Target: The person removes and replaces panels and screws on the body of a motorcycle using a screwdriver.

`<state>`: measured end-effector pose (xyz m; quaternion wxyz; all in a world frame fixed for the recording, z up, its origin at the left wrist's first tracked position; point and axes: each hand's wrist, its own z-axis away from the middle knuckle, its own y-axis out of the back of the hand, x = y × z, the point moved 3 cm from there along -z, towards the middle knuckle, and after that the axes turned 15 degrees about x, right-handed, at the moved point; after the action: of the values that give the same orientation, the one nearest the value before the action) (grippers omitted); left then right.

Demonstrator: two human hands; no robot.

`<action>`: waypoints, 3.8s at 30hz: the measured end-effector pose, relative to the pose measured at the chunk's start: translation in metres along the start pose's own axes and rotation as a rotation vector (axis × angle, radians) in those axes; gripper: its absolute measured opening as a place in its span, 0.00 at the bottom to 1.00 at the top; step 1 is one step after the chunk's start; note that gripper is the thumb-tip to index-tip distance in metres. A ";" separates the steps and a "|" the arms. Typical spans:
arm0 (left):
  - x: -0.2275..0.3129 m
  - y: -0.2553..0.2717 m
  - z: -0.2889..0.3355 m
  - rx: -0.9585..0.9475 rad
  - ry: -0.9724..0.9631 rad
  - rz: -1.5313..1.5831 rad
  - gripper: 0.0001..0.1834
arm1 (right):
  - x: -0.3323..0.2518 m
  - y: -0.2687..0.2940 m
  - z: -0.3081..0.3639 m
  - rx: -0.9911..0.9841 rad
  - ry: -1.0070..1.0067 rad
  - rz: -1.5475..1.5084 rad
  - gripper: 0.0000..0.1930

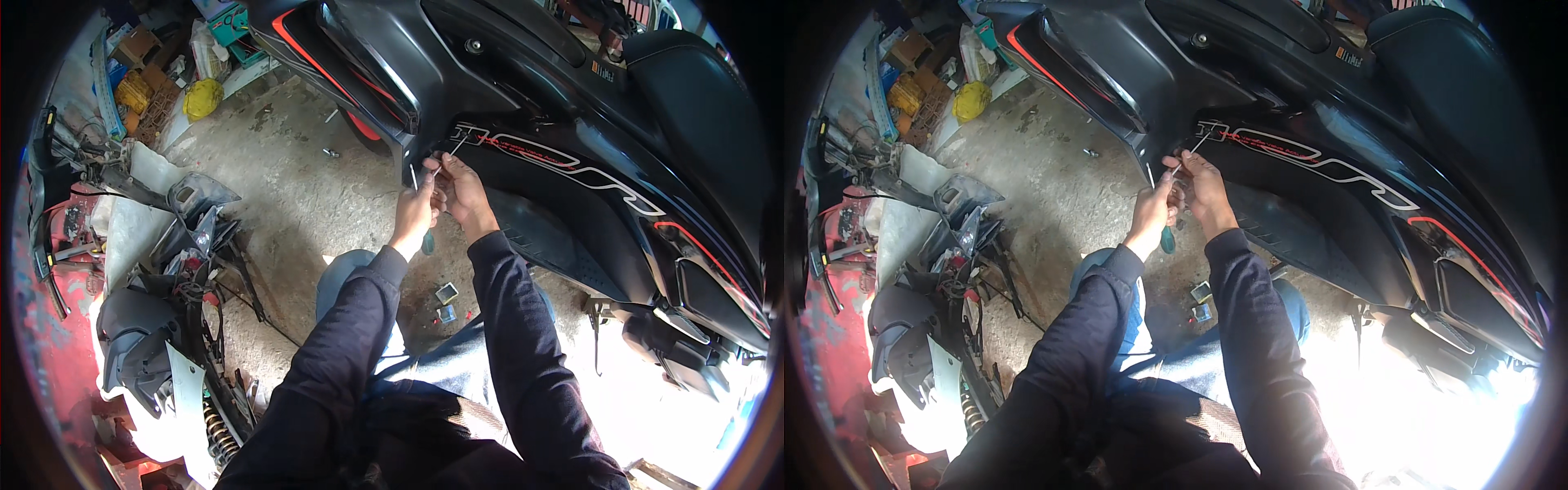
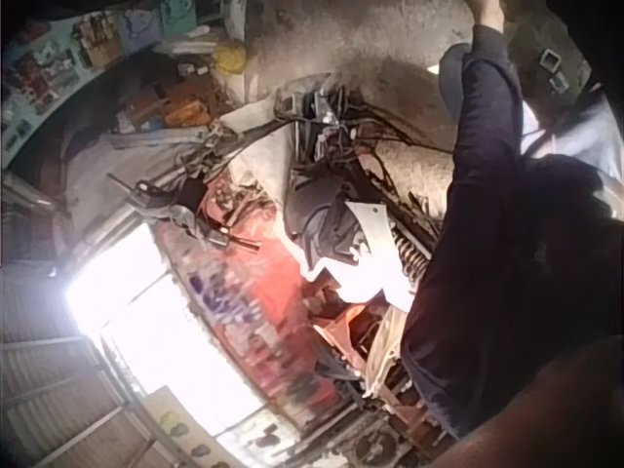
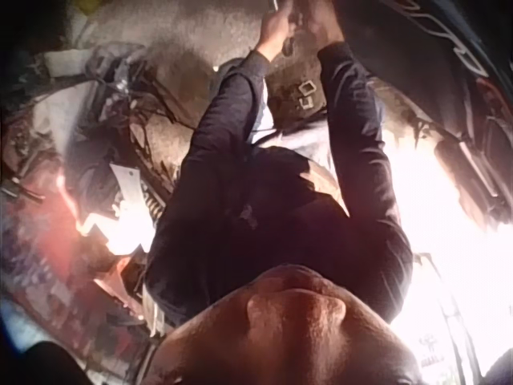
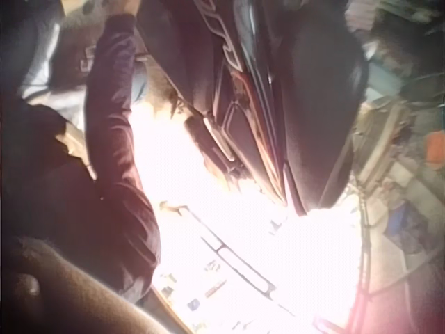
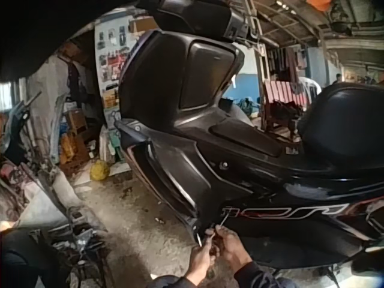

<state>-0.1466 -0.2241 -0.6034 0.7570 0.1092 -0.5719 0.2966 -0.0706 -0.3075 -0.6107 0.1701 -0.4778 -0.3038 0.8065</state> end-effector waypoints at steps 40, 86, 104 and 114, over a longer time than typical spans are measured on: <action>0.009 0.006 -0.009 -0.003 0.048 0.121 0.12 | 0.052 0.015 -0.004 -0.485 0.076 -0.402 0.25; 0.024 -0.001 0.004 0.248 -0.737 -0.403 0.17 | 0.030 0.034 -0.005 -0.462 0.084 -0.125 0.19; -0.012 0.003 -0.026 0.394 -0.795 -0.450 0.15 | -0.079 0.031 0.050 0.066 0.513 0.700 0.08; -0.002 -0.071 -0.042 0.001 -0.306 0.229 0.15 | -0.054 0.099 0.031 0.354 0.792 0.742 0.10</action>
<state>-0.0728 -0.2604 -0.6060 0.6223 0.0877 -0.6889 0.3612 -0.0700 -0.4235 -0.6279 0.0537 -0.7824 0.1113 0.6104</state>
